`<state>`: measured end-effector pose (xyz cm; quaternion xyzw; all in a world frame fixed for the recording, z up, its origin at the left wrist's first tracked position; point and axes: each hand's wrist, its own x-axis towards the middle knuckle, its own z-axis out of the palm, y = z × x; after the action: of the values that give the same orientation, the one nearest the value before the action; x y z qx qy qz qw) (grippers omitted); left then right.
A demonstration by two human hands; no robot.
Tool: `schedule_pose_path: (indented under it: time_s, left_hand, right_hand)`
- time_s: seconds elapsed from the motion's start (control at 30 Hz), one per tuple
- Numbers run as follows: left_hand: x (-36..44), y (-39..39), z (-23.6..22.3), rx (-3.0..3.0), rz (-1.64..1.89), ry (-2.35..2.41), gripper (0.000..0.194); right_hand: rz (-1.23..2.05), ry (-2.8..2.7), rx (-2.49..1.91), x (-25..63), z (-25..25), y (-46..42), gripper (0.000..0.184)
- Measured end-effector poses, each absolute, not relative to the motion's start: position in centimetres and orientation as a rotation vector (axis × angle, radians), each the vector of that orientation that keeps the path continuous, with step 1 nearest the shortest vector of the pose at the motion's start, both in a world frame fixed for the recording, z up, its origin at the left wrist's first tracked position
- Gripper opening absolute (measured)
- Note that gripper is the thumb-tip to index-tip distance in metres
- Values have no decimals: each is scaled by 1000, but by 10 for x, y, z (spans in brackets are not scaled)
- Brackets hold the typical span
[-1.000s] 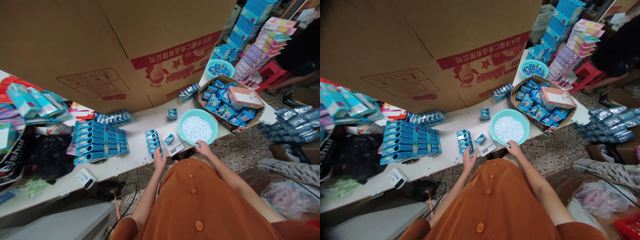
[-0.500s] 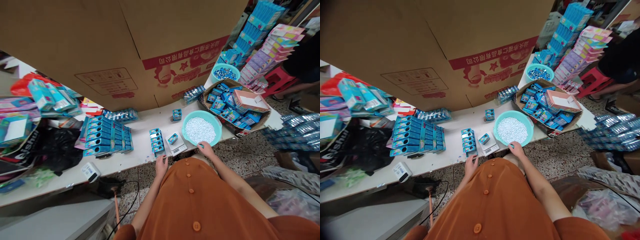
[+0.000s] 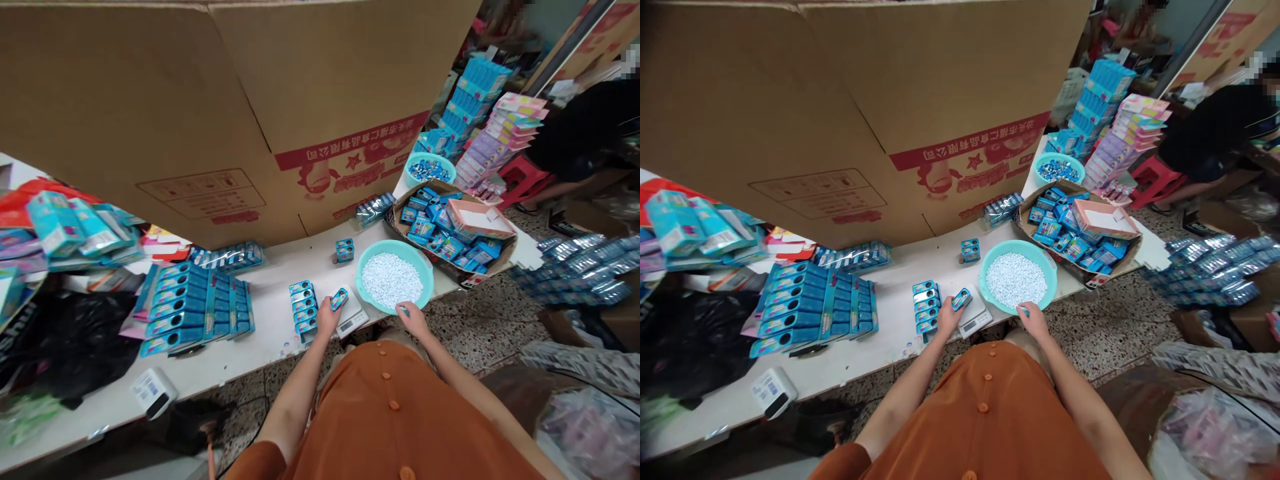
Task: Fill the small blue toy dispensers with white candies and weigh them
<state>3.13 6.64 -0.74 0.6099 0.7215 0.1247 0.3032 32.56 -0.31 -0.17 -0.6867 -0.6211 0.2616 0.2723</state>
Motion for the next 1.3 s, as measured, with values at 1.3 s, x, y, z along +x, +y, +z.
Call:
schedule_pose_path:
  time_s: [1.3]
  left_hand:
    - [143, 64, 80, 1807, 726, 1676, 35]
  right_hand:
    - [754, -2132, -1834, 373, -19, 41, 28]
